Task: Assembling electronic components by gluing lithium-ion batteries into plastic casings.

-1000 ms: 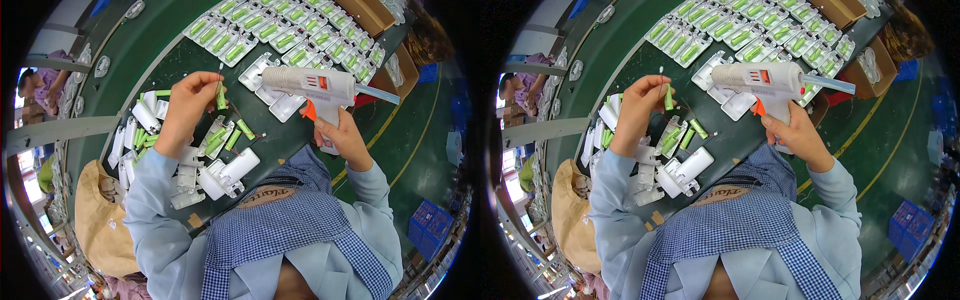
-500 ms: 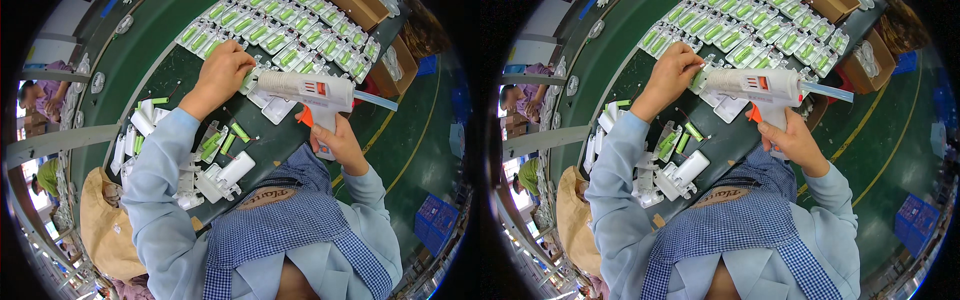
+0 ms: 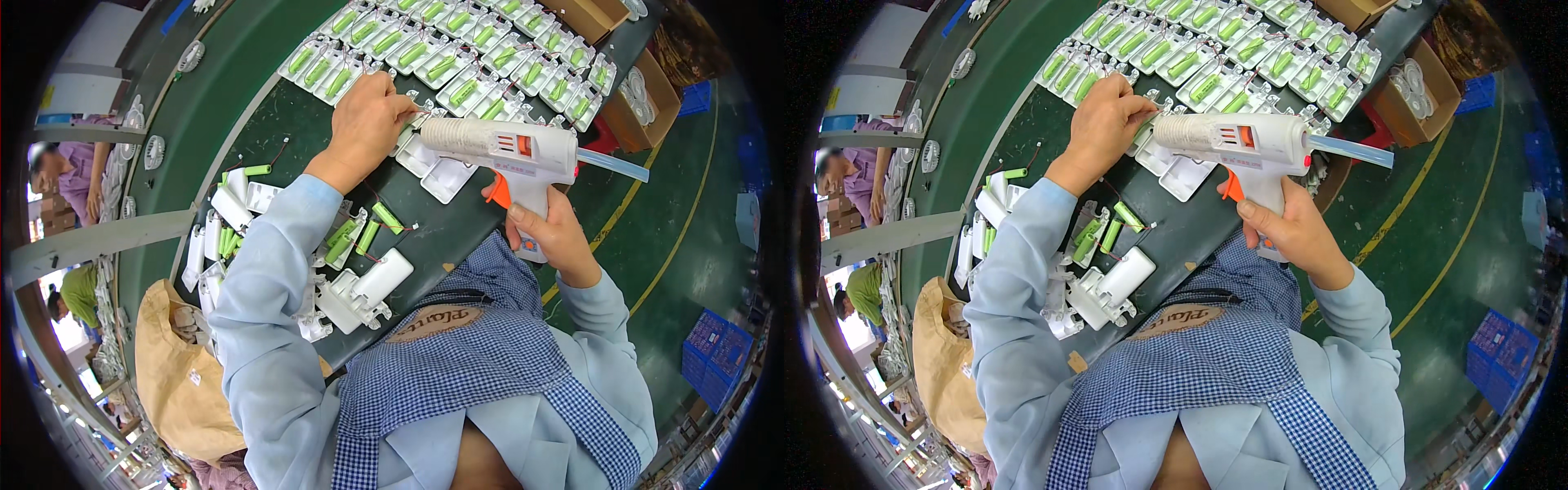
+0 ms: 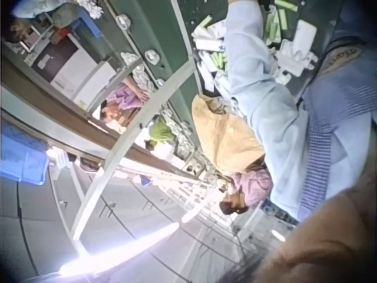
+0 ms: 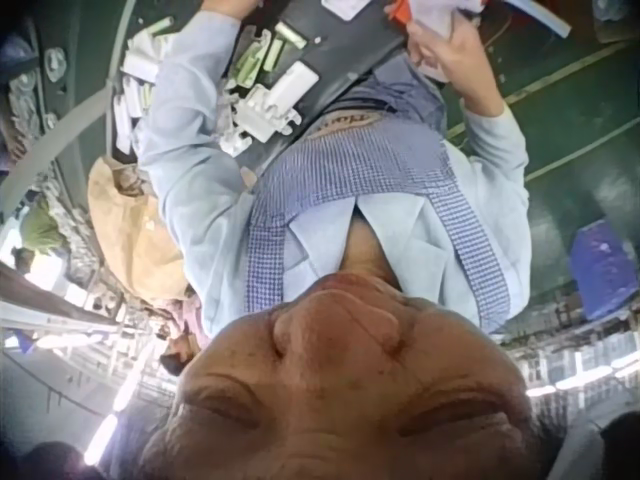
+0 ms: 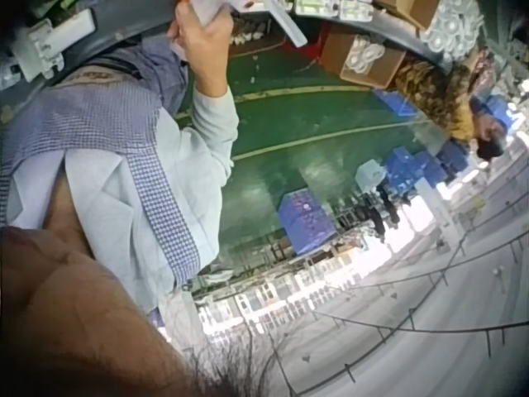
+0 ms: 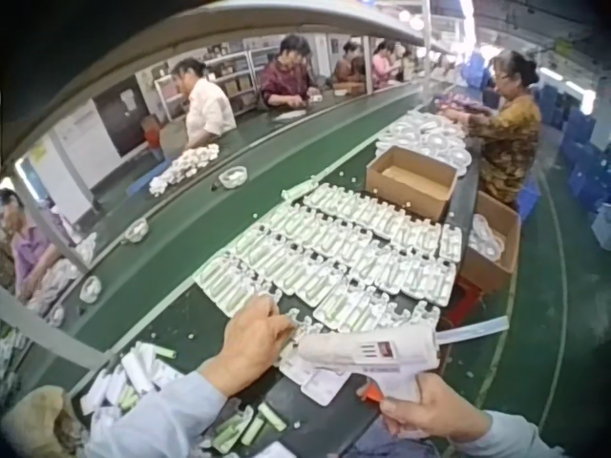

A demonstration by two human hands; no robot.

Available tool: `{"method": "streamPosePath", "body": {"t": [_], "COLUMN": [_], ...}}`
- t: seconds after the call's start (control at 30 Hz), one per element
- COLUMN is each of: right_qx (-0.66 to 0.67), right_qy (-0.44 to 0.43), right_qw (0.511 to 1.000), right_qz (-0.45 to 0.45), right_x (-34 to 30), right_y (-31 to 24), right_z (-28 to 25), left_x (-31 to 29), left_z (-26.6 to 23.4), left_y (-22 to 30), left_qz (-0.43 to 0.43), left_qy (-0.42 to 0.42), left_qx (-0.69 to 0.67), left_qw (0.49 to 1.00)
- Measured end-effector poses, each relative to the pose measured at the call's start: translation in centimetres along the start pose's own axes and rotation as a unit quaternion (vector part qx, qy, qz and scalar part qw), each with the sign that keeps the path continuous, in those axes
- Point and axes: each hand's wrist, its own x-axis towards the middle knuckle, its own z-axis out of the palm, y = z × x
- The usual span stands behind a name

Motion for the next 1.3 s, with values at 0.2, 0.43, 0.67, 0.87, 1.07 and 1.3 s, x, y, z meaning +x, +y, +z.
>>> {"method": "streamPosePath", "body": {"t": [0.2,0.43,0.67,0.87,1.07,1.3], "right_qx": [-0.009,-0.021,-0.017,-0.033,-0.024,-0.049], "right_qy": [0.014,0.034,0.023,0.019,0.037,0.009], "right_qw": [1.000,0.999,1.000,0.999,0.999,0.999], "right_qz": [0.002,-0.003,-0.004,0.028,0.001,0.020], "right_x": [0.7,2.3,2.1,1.4,1.0,-1.3], "right_y": [0.4,0.6,0.2,0.7,0.4,-0.3], "right_z": [-0.2,0.4,1.0,0.2,0.4,-0.9], "left_x": [-0.4,-6.7,-8.3,-8.7,-8.6,-8.3], "left_z": [-4.3,-7.8,-5.9,-4.7,-4.4,-4.6], "left_y": [1.3,3.6,4.2,4.6,4.8,5.5], "left_qz": [-0.055,-0.084,-0.056,-0.070,-0.079,-0.108], "left_qy": [0.007,-0.134,-0.132,-0.139,-0.126,-0.165], "left_qx": [-0.066,-0.015,0.085,0.091,0.070,0.042], "left_qw": [0.996,0.987,0.986,0.984,0.986,0.980]}}
